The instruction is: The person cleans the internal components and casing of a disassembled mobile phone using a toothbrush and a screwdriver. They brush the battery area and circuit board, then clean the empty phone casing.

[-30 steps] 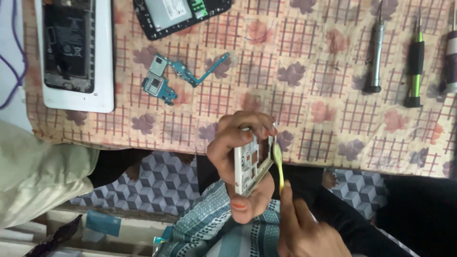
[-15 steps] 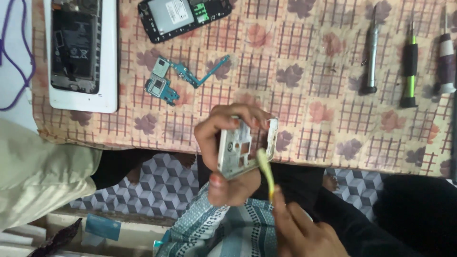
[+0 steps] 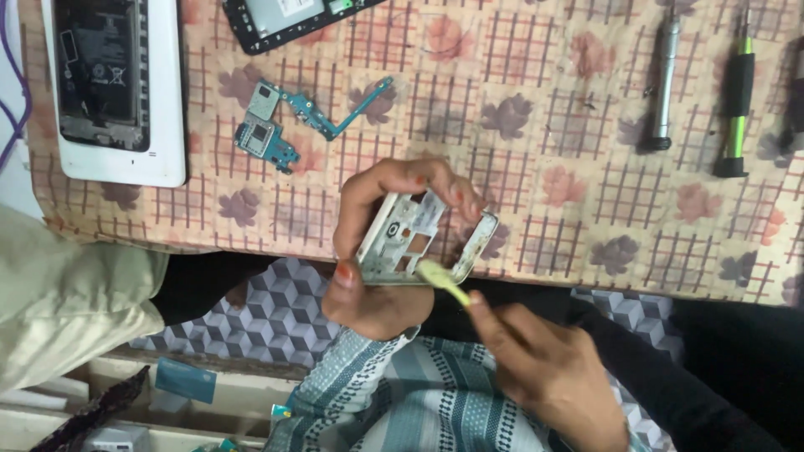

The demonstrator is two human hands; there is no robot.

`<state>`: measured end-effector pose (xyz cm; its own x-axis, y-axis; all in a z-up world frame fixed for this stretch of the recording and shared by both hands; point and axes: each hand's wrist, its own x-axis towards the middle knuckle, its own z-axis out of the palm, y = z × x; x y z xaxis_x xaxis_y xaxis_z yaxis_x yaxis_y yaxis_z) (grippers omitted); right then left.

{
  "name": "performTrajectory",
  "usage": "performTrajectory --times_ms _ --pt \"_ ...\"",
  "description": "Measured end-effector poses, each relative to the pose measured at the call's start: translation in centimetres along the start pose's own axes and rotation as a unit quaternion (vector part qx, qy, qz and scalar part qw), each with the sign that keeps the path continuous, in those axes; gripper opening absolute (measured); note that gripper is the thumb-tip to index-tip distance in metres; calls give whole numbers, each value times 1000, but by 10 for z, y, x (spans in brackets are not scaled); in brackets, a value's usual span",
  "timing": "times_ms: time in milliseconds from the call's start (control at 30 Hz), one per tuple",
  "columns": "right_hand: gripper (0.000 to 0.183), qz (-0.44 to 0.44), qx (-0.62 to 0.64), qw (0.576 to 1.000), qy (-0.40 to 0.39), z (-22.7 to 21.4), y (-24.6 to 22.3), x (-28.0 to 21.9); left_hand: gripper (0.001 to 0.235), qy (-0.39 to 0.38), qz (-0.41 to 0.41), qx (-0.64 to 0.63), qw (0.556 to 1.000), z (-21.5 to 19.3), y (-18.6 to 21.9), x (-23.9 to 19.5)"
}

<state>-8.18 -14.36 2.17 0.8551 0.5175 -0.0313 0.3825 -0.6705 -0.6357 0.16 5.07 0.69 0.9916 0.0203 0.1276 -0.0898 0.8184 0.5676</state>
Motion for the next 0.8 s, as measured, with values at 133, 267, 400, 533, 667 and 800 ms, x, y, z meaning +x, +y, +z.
performTrajectory --times_ms 133,267,400,533,667,800 --pt "76 15 -6 1000 -12 8 7 3 61 21 17 15 1000 4 4 2" --pt "75 51 -44 998 -7 13 11 -2 65 16 23 31 999 2 -2 3" --pt "75 -25 -15 999 25 24 12 -6 66 0 -6 29 1000 0 -1 2" --pt "78 -14 -7 1000 18 27 12 0 64 10 -1 20 1000 0 6 4" --pt "73 64 3 998 20 31 9 -15 64 37 55 68 995 6 -3 -5" --pt "65 112 22 991 72 49 -13 -31 65 67 113 169 977 25 -12 -16"
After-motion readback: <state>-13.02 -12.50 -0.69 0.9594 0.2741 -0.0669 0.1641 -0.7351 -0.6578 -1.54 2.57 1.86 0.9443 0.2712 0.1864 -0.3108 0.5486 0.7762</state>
